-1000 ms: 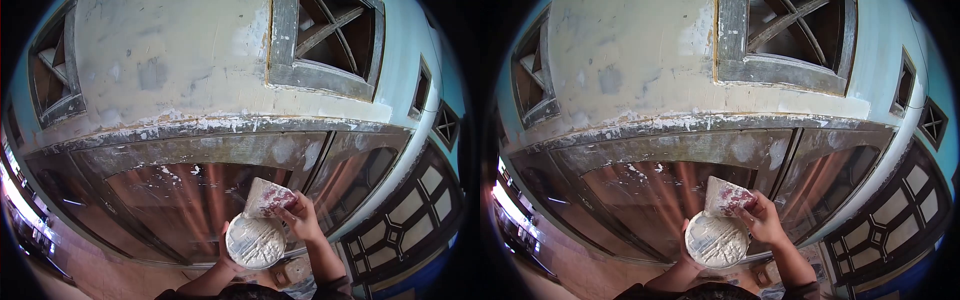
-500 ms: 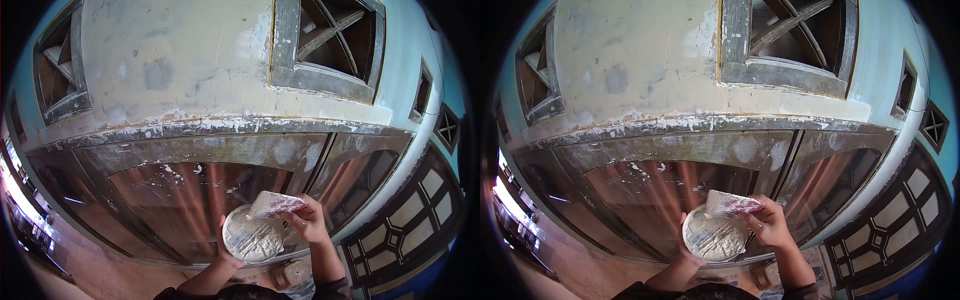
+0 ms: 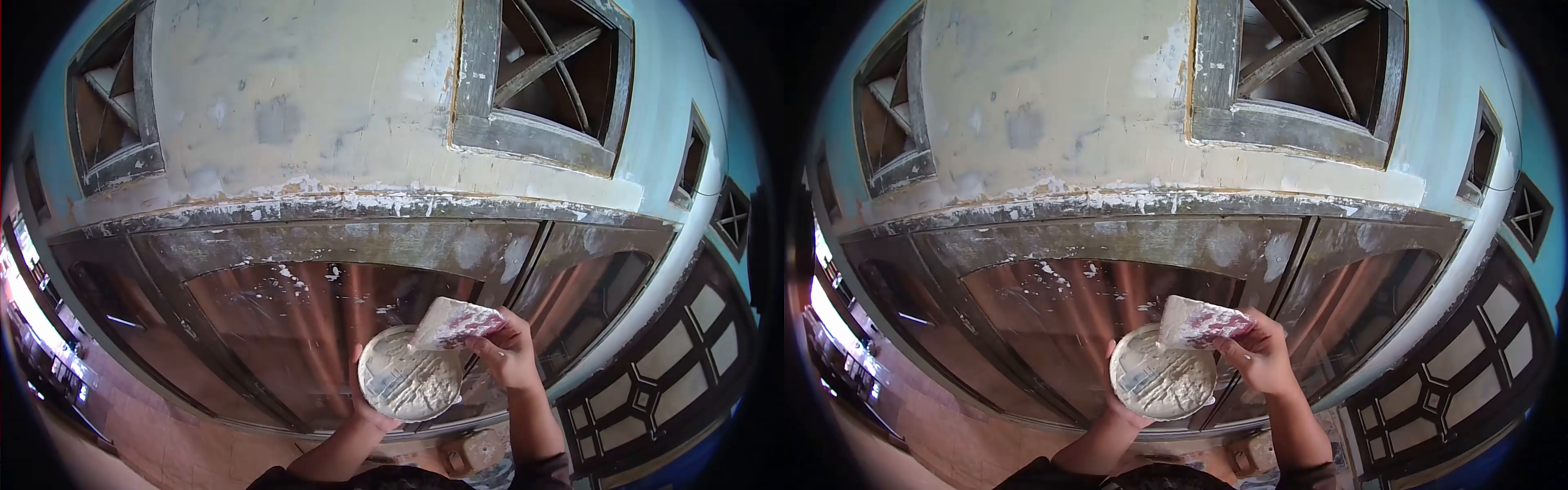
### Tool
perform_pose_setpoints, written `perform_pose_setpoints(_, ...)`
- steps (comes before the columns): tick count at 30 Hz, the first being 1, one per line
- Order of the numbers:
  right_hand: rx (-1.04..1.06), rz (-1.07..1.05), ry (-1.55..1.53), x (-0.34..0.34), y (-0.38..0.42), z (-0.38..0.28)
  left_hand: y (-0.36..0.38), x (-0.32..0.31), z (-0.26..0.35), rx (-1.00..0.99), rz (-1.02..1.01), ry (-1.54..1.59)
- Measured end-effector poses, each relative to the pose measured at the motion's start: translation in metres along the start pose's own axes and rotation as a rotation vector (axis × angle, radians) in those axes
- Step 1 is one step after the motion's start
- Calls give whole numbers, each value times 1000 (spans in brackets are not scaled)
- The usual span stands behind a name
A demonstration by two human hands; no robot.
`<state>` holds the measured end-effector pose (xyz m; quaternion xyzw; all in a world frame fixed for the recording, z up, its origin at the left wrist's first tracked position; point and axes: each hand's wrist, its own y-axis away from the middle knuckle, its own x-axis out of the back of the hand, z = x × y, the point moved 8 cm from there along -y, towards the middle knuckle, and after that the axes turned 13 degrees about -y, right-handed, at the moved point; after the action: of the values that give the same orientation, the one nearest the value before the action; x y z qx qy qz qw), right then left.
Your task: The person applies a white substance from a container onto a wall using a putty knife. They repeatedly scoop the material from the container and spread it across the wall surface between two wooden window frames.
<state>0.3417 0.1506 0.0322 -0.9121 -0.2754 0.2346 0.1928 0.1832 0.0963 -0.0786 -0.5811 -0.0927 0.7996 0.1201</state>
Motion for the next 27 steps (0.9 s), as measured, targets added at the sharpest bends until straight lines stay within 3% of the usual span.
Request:
perform_pose_setpoints(4,-21,-17,-68,2,-3,10,2,-4,4,-7,-33,-21)
perform_pose_setpoints(6,-20,-18,-88,-4,-5,13,4,3,7,-18,65,-71)
perform_pose_setpoints(11,-162,89,-359,-11,-6,23,7,-3,13,-13,23,-65)
perform_pose_setpoints(21,-251,177,-600,-39,-14,27,19,-4,39,-101,33,-70)
perform_pose_setpoints(27,-249,-7,-658,-83,-27,29,26,-17,76,-226,27,-50)
